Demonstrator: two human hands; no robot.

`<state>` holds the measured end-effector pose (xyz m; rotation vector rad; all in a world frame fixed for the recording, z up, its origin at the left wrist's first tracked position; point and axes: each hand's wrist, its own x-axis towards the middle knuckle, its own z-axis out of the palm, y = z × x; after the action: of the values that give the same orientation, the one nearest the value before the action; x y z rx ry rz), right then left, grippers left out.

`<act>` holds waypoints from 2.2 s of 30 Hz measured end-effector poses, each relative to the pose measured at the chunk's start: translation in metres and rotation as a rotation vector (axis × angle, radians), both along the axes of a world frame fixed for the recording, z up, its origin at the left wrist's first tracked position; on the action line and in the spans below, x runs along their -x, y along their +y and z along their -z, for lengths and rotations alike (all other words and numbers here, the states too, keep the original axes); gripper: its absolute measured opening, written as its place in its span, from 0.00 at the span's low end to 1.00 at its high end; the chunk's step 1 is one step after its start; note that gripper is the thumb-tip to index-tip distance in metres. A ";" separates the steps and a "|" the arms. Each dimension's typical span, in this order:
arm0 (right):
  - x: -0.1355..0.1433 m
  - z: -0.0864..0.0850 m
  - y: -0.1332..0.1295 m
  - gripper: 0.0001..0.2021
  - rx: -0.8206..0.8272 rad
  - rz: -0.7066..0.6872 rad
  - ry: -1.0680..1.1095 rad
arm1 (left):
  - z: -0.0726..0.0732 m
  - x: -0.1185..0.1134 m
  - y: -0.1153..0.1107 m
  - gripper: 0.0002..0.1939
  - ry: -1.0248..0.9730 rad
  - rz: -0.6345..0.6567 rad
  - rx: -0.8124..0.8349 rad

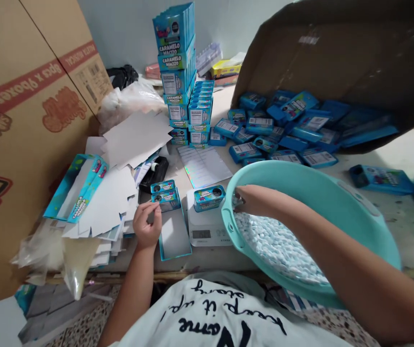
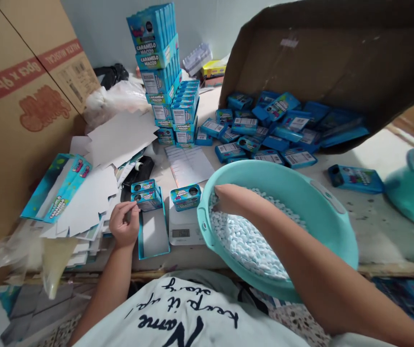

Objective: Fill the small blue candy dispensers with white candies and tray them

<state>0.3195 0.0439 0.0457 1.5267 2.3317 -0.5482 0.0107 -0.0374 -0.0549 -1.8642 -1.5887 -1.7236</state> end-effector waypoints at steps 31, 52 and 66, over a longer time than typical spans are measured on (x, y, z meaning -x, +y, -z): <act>0.006 -0.056 -0.013 0.12 0.037 0.098 0.790 | 0.000 -0.001 0.005 0.06 -0.032 0.018 0.002; 0.026 -0.033 -0.012 0.06 -0.083 0.145 0.814 | 0.001 -0.001 0.004 0.08 -0.047 0.017 0.027; 0.025 -0.026 -0.015 0.10 -0.274 -0.091 0.724 | -0.003 -0.002 0.004 0.08 -0.036 0.011 0.038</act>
<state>0.2948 0.0284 0.0722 1.4880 3.1105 -0.9079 0.0130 -0.0338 -0.0523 -1.8734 -1.6385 -1.7532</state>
